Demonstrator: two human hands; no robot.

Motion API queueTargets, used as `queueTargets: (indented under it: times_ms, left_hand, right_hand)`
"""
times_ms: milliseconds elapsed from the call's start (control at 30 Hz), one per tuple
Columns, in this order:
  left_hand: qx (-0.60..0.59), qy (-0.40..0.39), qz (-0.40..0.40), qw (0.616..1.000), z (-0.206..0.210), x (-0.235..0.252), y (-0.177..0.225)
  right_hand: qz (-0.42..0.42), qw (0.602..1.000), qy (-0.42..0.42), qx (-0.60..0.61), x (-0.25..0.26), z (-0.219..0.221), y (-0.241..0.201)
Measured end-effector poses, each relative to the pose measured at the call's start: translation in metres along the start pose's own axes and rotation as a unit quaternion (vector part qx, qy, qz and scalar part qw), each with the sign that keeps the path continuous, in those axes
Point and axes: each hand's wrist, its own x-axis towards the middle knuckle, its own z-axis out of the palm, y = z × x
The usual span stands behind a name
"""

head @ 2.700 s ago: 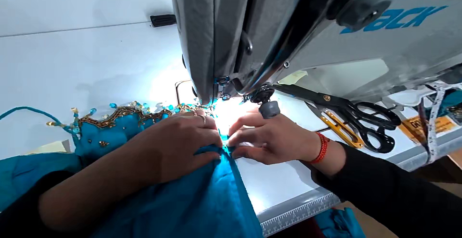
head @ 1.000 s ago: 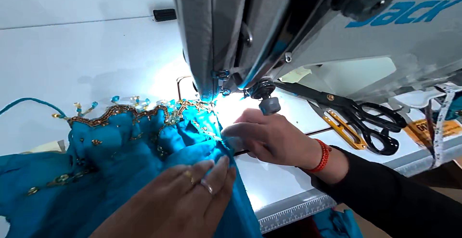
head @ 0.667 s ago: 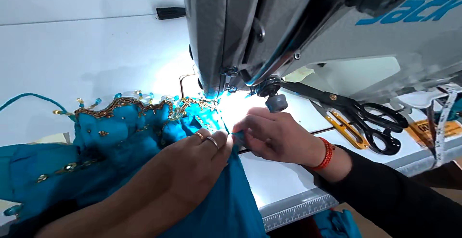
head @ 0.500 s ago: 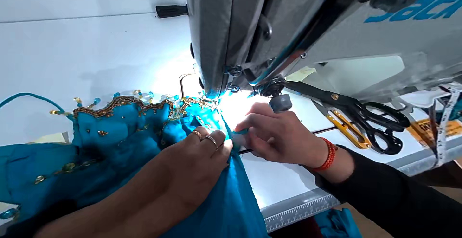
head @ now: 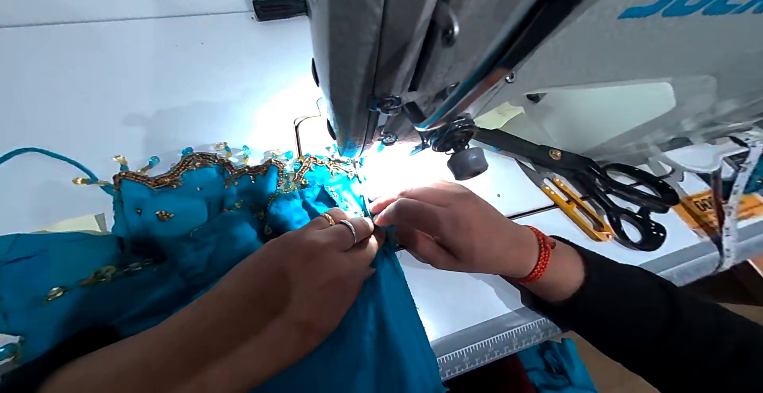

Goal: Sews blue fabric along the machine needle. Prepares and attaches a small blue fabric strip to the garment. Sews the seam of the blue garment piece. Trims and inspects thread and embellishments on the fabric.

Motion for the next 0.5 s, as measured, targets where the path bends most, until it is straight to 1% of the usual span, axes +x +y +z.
queueTargets:
  times_ms: [100,200,333,433,500]
  left_hand:
    - [-0.011,0.023,0.004,1.000,0.001,0.002,-0.003]
    - [-0.015,0.029,0.007,0.999,0.002,0.003,-0.005]
    - [-0.022,0.053,0.010,0.998,0.002,0.005,-0.009]
    - [-0.015,0.070,-0.026,0.997,-0.005,0.009,-0.014]
    - [0.004,0.052,-0.048,0.997,-0.006,0.010,-0.020]
  right_hand:
    - [-0.016,0.999,-0.006,-0.027,0.001,0.000,-0.002]
    - [-0.040,0.998,-0.004,-0.041,0.003,0.001,-0.003]
    - [-0.049,0.997,-0.011,-0.055,0.003,0.000,-0.003]
    - [-0.054,0.996,-0.011,-0.072,0.002,0.000,-0.004]
    - [-0.056,0.995,-0.011,-0.080,0.001,-0.001,-0.004]
